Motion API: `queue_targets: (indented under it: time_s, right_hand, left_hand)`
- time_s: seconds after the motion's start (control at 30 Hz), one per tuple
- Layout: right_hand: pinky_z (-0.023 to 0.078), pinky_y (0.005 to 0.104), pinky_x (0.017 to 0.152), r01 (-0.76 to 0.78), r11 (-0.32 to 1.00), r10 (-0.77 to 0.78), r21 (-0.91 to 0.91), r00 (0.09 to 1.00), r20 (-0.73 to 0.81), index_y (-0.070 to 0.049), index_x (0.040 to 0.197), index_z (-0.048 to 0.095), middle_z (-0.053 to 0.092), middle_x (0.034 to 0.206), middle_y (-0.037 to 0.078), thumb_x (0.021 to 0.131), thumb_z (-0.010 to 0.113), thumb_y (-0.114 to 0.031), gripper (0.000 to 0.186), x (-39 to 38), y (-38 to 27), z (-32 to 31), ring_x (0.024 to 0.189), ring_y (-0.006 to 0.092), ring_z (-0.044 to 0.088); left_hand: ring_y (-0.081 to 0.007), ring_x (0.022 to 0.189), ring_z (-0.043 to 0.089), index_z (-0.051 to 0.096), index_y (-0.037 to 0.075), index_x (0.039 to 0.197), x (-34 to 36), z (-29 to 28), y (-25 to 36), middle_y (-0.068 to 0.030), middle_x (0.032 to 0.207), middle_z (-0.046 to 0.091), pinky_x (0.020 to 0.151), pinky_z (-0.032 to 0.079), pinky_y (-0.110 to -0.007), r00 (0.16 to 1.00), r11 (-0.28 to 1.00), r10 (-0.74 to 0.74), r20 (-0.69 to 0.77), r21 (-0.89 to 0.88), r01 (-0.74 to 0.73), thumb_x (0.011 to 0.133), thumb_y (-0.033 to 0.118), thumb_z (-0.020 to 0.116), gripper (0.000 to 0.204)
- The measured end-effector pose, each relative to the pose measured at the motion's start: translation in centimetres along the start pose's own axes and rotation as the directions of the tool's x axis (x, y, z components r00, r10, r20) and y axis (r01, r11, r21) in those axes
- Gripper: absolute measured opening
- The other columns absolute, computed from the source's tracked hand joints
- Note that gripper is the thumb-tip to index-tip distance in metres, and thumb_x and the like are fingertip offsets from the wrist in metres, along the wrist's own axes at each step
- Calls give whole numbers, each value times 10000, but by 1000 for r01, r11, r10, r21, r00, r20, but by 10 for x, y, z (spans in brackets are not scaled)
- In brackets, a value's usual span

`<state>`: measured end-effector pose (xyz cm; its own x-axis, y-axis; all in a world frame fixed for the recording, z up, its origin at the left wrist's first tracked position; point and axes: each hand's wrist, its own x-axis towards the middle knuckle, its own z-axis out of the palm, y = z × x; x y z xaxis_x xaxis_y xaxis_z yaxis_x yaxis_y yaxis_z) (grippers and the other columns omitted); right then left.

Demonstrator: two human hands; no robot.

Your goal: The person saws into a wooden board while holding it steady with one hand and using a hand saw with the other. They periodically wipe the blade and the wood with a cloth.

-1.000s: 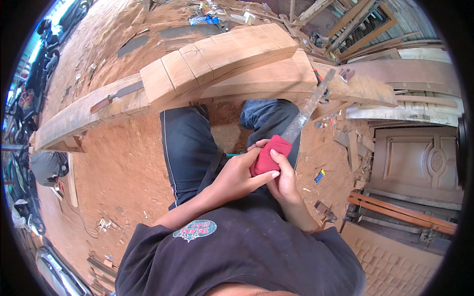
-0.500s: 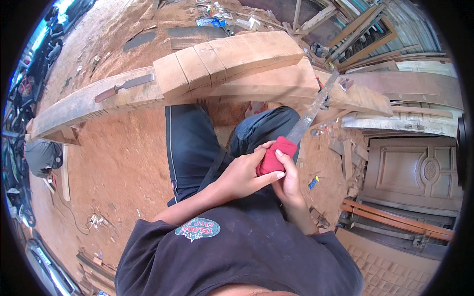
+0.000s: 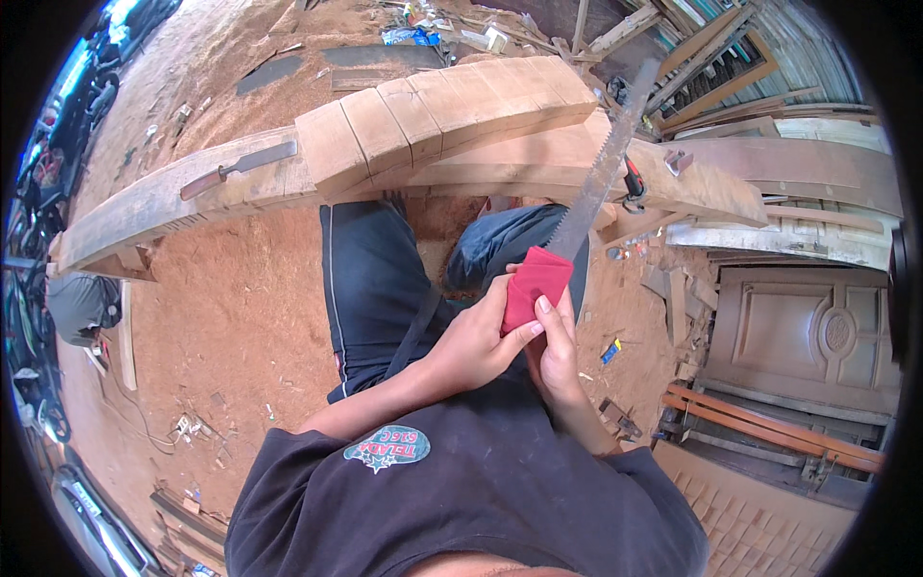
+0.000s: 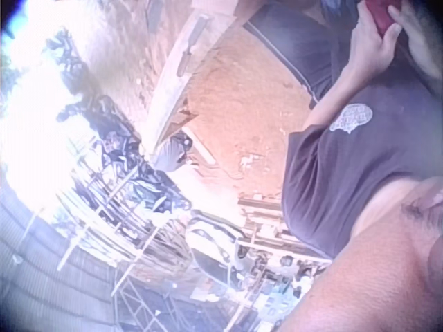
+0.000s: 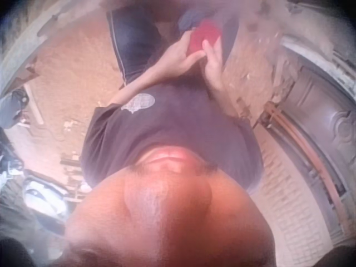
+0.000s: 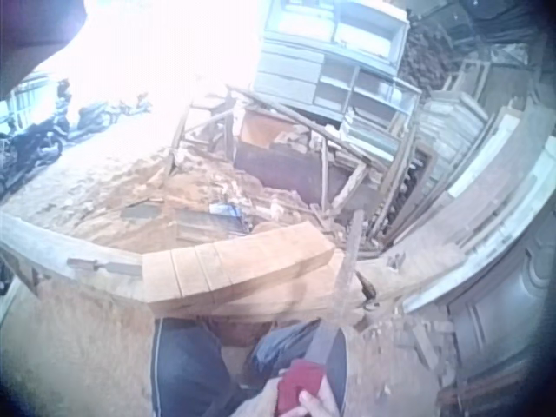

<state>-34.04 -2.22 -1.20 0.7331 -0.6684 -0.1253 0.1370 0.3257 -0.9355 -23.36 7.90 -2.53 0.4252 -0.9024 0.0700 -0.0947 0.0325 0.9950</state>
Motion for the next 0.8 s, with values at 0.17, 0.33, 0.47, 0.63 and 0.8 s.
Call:
queue_targets:
  time_s: [0.17, 0.33, 0.47, 0.63, 0.8]
  right_hand:
    - [500, 457, 1178, -4, 997, 10, -79, 997, 82, 25, 1576, 434, 592, 1495, 226, 1113, 573, -213, 539, 4, 15, -20, 1352, 316, 632]
    - [495, 447, 1193, -14, 991, 24, -130, 997, 80, 41, 1537, 500, 603, 1515, 236, 1117, 564, -147, 465, 15, 7, -11, 1394, 312, 616]
    - [507, 404, 1161, 31, 998, -31, -60, 999, -5, 36, 1518, 536, 648, 1465, 201, 1119, 574, -128, 434, 30, 7, -4, 1349, 266, 640]
    - [597, 302, 851, 1, 995, -3, -102, 1000, -16, 1, 1469, 572, 729, 1215, 100, 1102, 633, -128, 394, 59, -26, -18, 975, 151, 724]
    - [579, 308, 841, 133, 791, -137, -597, 990, 39, -24, 1596, 544, 766, 1211, 116, 1086, 663, -129, 535, 73, -76, -32, 929, 176, 740]
  left_hand:
    - [-535, 1228, 663, 336, -100, 1516, -2, 4, 1, -374, 1317, 633, 1006, 543, -548, 998, 997, -40, 58, 63, 36, 1099, 308, 609, 644]
    - [-514, 1267, 641, 312, -104, 1560, -4, 19, -17, -363, 1296, 643, 1040, 518, -557, 996, 998, -13, -88, 61, 19, 1091, 308, 589, 683]
    - [-494, 1340, 606, 244, -92, 1633, 14, 0, -4, -358, 1446, 570, 1110, 498, -508, 1000, 971, -3, 5, 241, 2, 1086, 258, 605, 743]
    - [-374, 1153, 667, 417, -31, 1625, 32, -38, 38, -210, 1286, 663, 992, 535, -425, 989, 898, 24, -144, 438, 42, 986, 220, 784, 779]
    - [-376, 1247, 622, 562, 43, 1554, 85, -134, 55, -179, 1331, 669, 1060, 501, -463, 888, 563, 366, -279, 826, 27, 903, 347, 875, 783]
